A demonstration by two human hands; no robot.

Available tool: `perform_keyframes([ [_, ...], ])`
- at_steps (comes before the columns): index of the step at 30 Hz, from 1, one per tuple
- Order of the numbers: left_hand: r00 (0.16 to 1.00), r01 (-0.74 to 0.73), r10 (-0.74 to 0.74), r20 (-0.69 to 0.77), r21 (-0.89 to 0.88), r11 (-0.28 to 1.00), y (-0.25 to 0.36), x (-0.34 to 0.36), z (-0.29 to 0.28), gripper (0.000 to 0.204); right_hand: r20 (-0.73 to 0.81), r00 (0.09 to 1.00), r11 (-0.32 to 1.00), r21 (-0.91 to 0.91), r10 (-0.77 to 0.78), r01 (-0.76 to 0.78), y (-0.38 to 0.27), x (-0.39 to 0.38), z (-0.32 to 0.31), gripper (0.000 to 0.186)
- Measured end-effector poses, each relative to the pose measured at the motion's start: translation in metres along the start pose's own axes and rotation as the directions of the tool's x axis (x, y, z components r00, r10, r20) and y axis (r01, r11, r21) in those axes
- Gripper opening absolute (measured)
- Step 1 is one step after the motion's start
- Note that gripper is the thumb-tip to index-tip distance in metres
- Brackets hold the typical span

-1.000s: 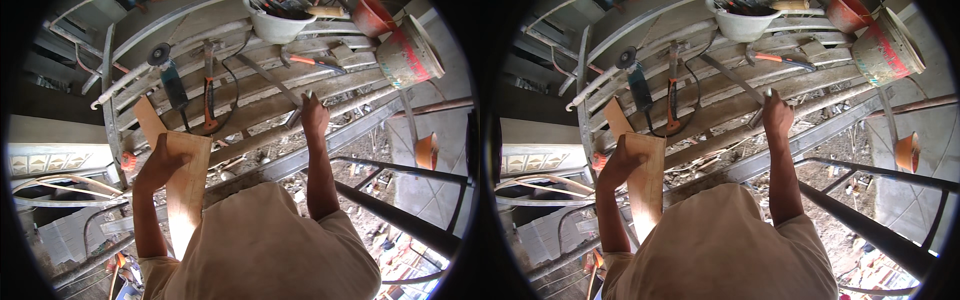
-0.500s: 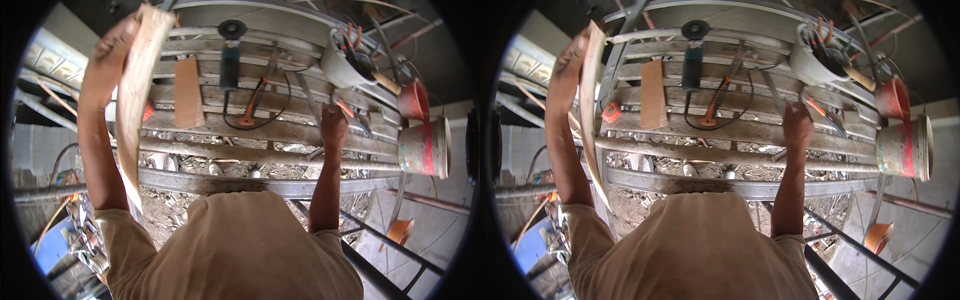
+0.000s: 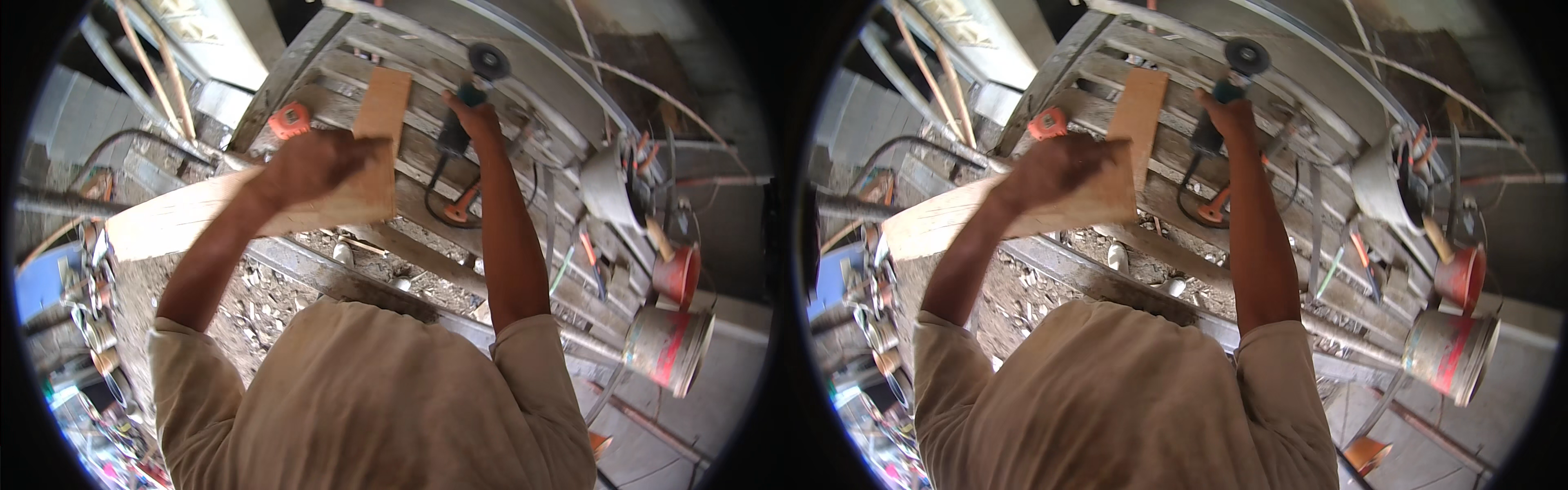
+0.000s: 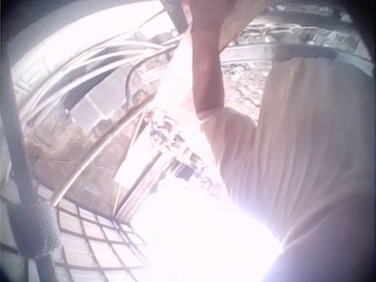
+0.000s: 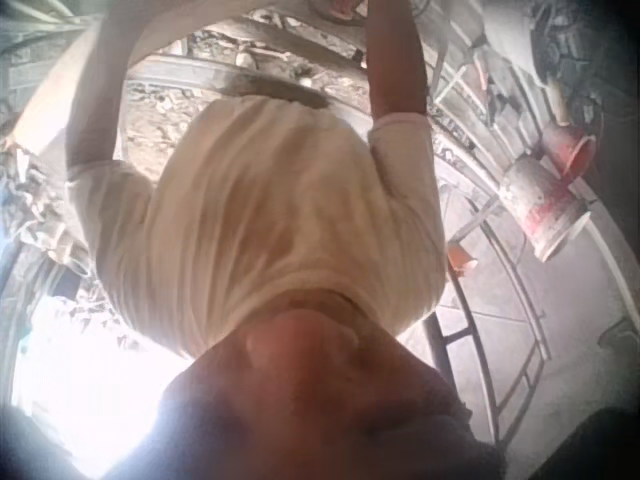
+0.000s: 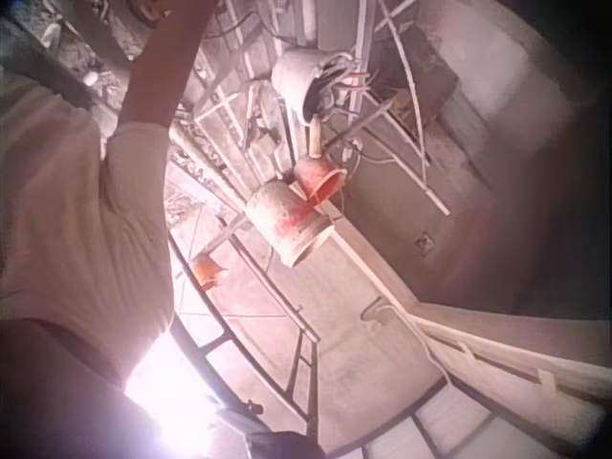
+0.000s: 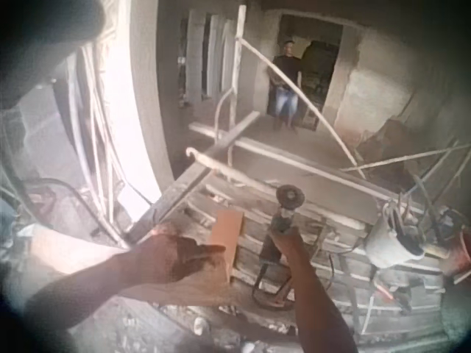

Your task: The person measures and marks a wooden plank with a square and pencil, then uses an angle grinder to cut the plank along the marked line. The person repeats the measuring and cutting process on the same plank.

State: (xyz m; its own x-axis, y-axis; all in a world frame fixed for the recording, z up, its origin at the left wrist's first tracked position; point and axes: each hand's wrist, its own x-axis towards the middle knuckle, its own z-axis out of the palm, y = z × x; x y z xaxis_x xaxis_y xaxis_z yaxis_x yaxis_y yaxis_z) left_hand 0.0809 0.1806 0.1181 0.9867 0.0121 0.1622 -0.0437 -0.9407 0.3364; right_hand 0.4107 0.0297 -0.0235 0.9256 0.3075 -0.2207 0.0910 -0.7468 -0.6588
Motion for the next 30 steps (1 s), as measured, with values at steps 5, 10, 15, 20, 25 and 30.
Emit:
perform_keyframes([
  [5,0.967,0.253,-0.243,0.079,-0.156,0.955,0.005,-0.039,0.058,0.047,0.196,0.979,0.903,0.407,0.063,-0.139,-0.012,-0.005,-0.006,0.08],
  [10,0.966,0.259,-0.255,0.052,-0.264,0.929,0.013,-0.019,0.09,0.046,0.256,0.963,0.78,0.618,-0.079,-0.1,-0.003,-0.066,-0.086,0.056],
  [15,0.973,0.223,-0.211,0.089,-0.155,0.963,0.026,0.036,0.123,0.044,-0.006,0.967,0.53,0.835,-0.257,0.146,-0.03,-0.229,-0.15,0.07],
  [20,0.951,0.115,-0.1,-0.294,0.033,0.993,0.049,0.034,0.143,0.044,-0.011,0.959,0.297,0.95,-0.283,0.098,0.034,-0.329,-0.196,0.084],
  [25,0.955,0.184,0.09,0.282,-0.805,0.565,0.199,-0.002,0.098,0.07,-0.215,0.973,0.533,0.815,-0.084,0.226,0.062,-0.346,-0.18,0.065],
  [30,0.98,0.198,-0.045,0.196,-0.906,0.374,0.267,0.01,0.106,0.085,-0.502,0.864,0.547,0.735,0.042,0.4,0.074,-0.328,-0.178,0.059],
])
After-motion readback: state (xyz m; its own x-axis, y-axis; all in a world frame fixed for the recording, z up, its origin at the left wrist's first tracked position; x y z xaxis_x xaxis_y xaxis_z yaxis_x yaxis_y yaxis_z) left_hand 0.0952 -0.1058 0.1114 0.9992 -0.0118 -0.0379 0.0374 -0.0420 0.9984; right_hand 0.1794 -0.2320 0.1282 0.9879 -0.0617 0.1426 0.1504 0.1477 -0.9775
